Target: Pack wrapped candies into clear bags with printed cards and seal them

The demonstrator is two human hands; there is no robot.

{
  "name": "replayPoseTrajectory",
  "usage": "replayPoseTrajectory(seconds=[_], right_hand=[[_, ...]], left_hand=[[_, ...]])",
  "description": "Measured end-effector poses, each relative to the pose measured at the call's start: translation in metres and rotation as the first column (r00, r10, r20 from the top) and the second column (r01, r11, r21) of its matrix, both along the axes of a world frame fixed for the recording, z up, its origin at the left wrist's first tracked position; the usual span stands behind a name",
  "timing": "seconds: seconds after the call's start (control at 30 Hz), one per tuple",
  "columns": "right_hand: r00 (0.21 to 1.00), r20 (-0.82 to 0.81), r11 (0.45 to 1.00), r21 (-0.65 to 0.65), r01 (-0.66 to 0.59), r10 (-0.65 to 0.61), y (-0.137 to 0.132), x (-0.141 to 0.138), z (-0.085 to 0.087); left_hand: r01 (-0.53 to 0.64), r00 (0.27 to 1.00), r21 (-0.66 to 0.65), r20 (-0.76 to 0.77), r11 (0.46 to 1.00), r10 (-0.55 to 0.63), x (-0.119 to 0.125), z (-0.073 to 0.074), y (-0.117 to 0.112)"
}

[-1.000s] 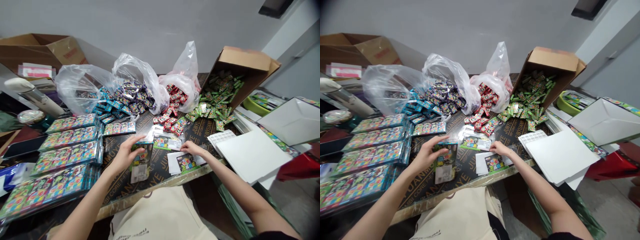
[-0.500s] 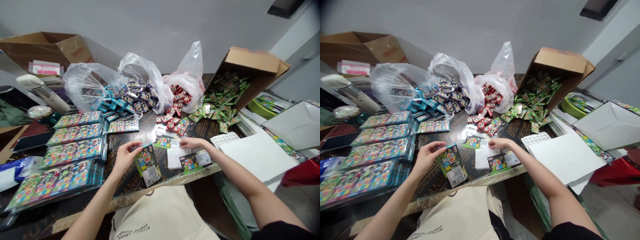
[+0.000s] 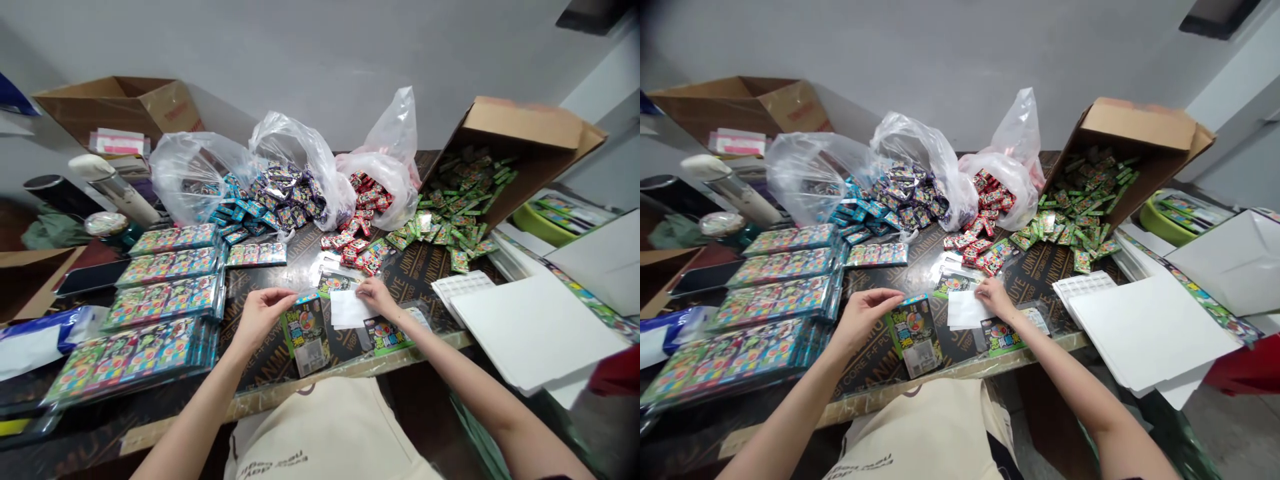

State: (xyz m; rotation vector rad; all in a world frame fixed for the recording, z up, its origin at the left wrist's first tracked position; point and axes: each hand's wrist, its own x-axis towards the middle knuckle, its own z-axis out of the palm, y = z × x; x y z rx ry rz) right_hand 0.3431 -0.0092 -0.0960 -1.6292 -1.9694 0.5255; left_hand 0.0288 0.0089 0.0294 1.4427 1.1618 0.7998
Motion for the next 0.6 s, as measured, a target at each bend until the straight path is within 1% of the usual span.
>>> replayPoseTrajectory(seconds=[0.1, 0.17, 0.2, 0.27, 0.33, 0.37, 0.4, 0.47, 0.53, 0.6], right_hand=[[1.000, -0.013, 0.999, 0.029, 0.024, -0.023, -0.007, -0.006, -0.001], [0.997, -0.040, 0.997, 0.039, 0.071, -0.069, -0.007, -0.010, 0.005], [0.994, -0.052, 0.994, 0.046, 0.103, -0.100, -0.006, -0.014, 0.010], [0.982, -0.107, 0.985, 0.061, 0.163, -0.156, -0.003, -0.027, 0.028], [0.955, -0.254, 0.984, 0.050, 0.168, -0.150, -0.001, -0.050, 0.053], [0.923, -0.368, 0.990, 0.030, 0.135, -0.115, -0.002, -0.063, 0.066], [0.873, -0.483, 0.997, 0.009, 0.074, -0.061, -0.004, -0.077, 0.079], [0.776, -0.631, 0.999, -0.019, -0.037, 0.017, -0.008, -0.103, 0.098], [0.716, -0.697, 0.995, -0.034, -0.095, 0.044, -0.012, -0.121, 0.108], [0.680, -0.732, 0.992, -0.051, -0.113, 0.040, -0.013, -0.128, 0.111]], left_hand=[[-0.021, 1.000, 0.004, 0.020, 1.000, 0.021, -0.001, -0.001, 0.001], [-0.031, 0.999, 0.014, 0.028, 0.999, 0.031, -0.001, -0.001, 0.000], [-0.031, 0.999, 0.014, 0.032, 0.999, 0.030, -0.001, -0.001, 0.000], [-0.026, 0.999, 0.005, 0.039, 1.000, 0.026, -0.001, -0.002, 0.000], [-0.021, 0.999, -0.001, 0.038, 1.000, 0.021, 0.000, -0.003, -0.001], [-0.019, 0.999, 0.001, 0.035, 1.000, 0.019, 0.000, -0.003, -0.001], [-0.018, 0.999, 0.007, 0.033, 1.000, 0.018, 0.001, -0.004, -0.002], [-0.015, 1.000, 0.031, 0.028, 0.999, 0.014, 0.002, -0.004, -0.004], [-0.015, 1.000, 0.064, 0.020, 0.998, 0.014, 0.003, -0.004, -0.008], [-0.010, 1.000, 0.093, 0.009, 0.996, 0.009, 0.004, -0.002, -0.011]])
